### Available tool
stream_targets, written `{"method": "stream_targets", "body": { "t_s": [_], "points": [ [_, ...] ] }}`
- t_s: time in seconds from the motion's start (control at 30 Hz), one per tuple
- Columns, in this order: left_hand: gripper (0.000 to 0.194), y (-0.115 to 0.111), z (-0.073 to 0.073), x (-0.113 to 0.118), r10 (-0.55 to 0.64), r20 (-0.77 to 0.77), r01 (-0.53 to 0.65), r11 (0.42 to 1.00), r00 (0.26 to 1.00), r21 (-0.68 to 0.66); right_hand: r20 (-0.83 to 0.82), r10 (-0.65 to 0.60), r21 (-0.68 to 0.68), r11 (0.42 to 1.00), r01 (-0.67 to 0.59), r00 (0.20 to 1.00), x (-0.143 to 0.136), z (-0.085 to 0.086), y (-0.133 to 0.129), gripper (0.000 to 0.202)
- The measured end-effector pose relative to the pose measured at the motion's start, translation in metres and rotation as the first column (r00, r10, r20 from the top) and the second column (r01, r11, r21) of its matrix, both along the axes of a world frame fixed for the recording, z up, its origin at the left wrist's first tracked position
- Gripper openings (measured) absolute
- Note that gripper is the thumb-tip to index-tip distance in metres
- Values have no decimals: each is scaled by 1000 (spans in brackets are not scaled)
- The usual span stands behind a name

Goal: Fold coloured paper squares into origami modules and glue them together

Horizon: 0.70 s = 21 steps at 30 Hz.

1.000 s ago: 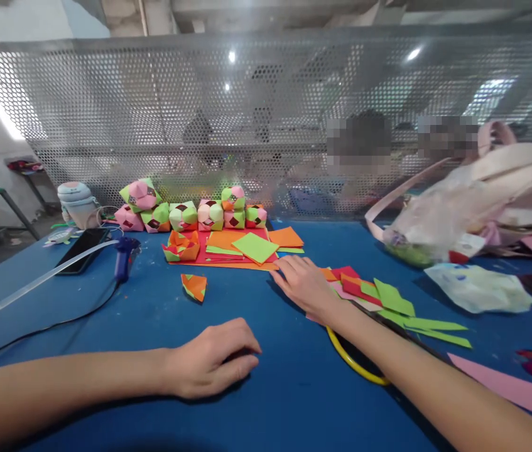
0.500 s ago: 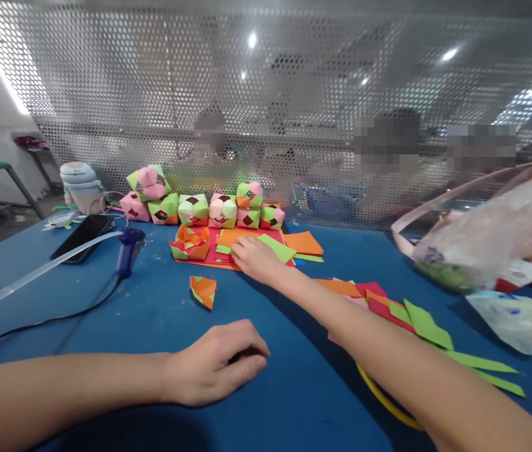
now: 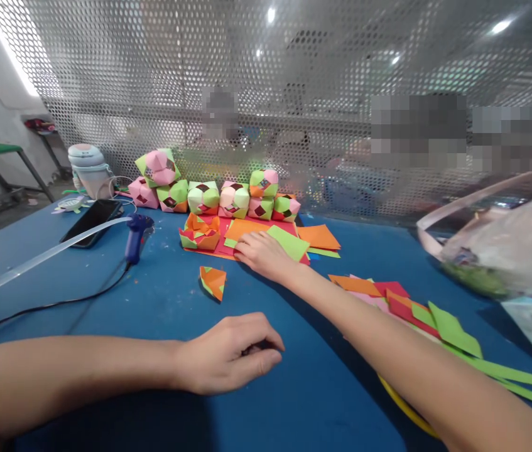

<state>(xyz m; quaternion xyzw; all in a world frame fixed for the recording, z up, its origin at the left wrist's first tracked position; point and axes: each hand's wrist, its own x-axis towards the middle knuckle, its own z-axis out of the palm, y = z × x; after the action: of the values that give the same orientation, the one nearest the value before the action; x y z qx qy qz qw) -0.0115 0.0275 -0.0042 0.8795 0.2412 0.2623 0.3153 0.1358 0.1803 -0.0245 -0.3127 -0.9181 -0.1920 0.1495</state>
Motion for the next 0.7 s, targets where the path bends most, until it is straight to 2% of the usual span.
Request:
{"method": "stream_targets", "body": {
  "t_s": [0.27, 0.4, 0.47, 0.57, 0.7],
  "points": [
    [19, 0, 1, 0, 8, -23, -8, 1000, 1000, -6, -10, 40, -21, 999, -40, 999, -7, 1, -5, 25],
    [18, -1, 1, 0, 14, -16, -14, 999, 1000, 33, -84, -10, -50, 999, 6, 996, -12, 2, -7, 26],
    [18, -2, 0, -2, 6, -25, -4, 996, 1000, 91, -153, -59, -73, 996, 48, 987, -14, 2, -8, 24],
    [20, -2, -2, -6, 26, -105, 0, 969, 994, 246, -253, -118, -142, 986, 84, 960, -14, 2, -7, 21],
    [24, 2, -6, -13, 161, -242, -22, 869, 957, 494, -386, -181, -280, 957, 72, 904, -10, 2, -4, 21]
  ]
}}
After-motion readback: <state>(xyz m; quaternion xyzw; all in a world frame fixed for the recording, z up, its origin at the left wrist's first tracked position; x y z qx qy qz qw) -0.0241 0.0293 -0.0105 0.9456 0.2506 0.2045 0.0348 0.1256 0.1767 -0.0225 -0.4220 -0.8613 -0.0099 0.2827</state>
